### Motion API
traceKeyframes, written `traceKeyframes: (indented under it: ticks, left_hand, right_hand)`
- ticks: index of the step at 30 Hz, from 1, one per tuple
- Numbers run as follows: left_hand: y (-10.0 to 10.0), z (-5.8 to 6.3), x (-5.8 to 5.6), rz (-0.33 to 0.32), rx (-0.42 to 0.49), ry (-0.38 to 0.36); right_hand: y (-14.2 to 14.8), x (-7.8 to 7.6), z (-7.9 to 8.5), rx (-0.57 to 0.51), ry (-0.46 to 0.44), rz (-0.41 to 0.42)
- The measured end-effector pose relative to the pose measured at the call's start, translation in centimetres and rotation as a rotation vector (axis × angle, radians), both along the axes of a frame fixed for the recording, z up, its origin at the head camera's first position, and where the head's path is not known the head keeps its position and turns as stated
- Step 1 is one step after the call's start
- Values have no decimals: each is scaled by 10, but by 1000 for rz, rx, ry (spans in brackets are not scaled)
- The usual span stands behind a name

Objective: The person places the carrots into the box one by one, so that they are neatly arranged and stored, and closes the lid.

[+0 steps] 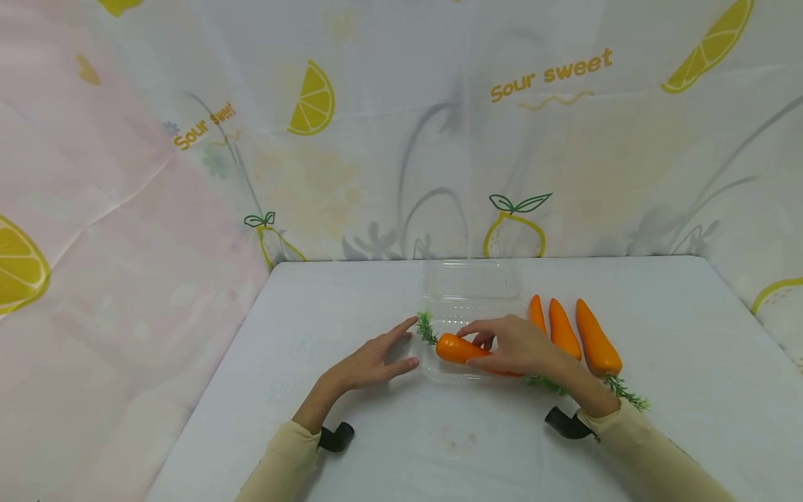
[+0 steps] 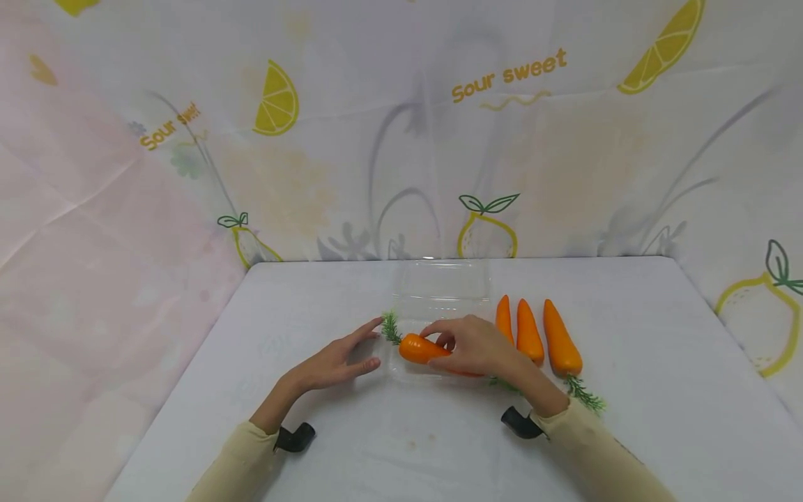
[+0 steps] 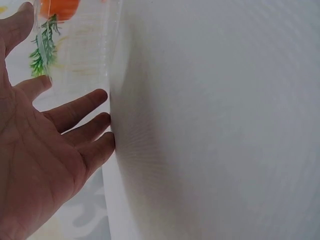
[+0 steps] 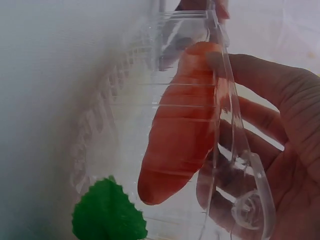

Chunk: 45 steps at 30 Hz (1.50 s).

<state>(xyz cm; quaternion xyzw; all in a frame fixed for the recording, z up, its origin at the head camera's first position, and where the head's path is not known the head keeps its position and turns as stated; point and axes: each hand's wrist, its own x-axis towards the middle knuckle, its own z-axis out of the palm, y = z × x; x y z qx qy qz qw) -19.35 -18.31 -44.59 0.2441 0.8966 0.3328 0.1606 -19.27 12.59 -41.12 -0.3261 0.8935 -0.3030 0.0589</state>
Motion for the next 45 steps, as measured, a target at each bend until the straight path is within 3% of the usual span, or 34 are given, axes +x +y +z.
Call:
traceKeyframes:
  ticks: [13,33,40,45]
  left_hand:
    - [-1,0,1,-5,6,3]
    - [-1,-3,-1,-20,22,14]
    - [1,-3,-1,-12,11,21]
    - [1,-3,-1,-6,8,17]
  right_hand:
    - [-4,0,-11,32,-36,70]
    - [-4,1,-15,69,-54,82]
    - [-1,-2,-15,30,-50,120]
    - [3,-3,-15,13,-68,104]
